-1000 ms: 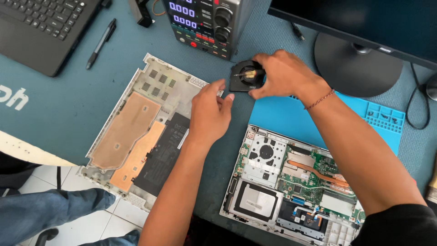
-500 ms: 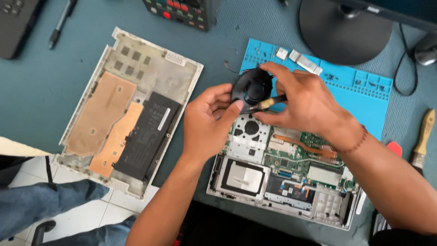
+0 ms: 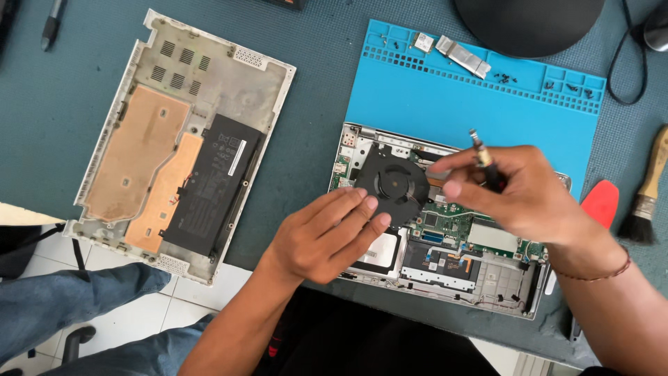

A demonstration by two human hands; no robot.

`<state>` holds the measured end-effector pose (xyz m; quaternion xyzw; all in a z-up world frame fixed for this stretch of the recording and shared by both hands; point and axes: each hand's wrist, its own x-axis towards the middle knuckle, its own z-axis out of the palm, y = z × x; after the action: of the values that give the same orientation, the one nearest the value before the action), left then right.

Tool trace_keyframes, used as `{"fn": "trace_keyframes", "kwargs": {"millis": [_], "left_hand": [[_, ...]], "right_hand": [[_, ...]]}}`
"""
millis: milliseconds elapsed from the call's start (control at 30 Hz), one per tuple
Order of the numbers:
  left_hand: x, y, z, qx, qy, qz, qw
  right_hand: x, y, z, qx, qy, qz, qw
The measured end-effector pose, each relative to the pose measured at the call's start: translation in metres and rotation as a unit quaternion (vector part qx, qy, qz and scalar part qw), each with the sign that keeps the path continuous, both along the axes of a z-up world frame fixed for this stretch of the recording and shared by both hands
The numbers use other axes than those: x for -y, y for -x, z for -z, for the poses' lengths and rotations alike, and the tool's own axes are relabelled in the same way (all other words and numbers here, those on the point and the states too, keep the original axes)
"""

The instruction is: The person works on a disassembled laptop placed on a blue mat, using tweezers to handle small components and wires on the motherboard. They then use a screwdriver to remove and reattach a cooling fan, securing it with screws.

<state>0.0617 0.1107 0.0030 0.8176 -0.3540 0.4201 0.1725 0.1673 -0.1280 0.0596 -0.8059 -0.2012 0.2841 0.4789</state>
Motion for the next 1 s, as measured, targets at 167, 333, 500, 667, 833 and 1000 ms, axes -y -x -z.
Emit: {"fn": "trace_keyframes", "kwargs": {"millis": [167, 333, 500, 667, 833, 1000], "left_hand": [[0.008, 0.0, -0.006, 0.007, 0.012, 0.021, 1.0], [0.015, 0.009, -0.002, -0.01, 0.014, 0.04, 0.999], [0.015, 0.01, 0.002, -0.061, 0.059, 0.06, 0.995], [0.005, 0.009, -0.001, -0.145, 0.13, -0.043, 0.98], [-0.01, 0.006, -0.008, -0.175, 0.176, -0.07, 0.966], [-0.012, 0.006, 0.007, -0.274, 0.238, -0.108, 0.926]], "right_hand": [[-0.008, 0.01, 0.002, -0.041, 0.035, 0.081, 0.995], [-0.004, 0.015, 0.014, -0.079, 0.034, 0.101, 0.991], [0.003, 0.014, 0.032, -0.078, 0.039, 0.106, 0.99], [-0.006, 0.003, 0.023, -0.068, 0.046, 0.118, 0.99], [-0.013, -0.013, 0.025, -0.094, 0.004, 0.158, 0.983], [-0.017, -0.013, 0.044, -0.055, -0.065, 0.142, 0.986]]}}
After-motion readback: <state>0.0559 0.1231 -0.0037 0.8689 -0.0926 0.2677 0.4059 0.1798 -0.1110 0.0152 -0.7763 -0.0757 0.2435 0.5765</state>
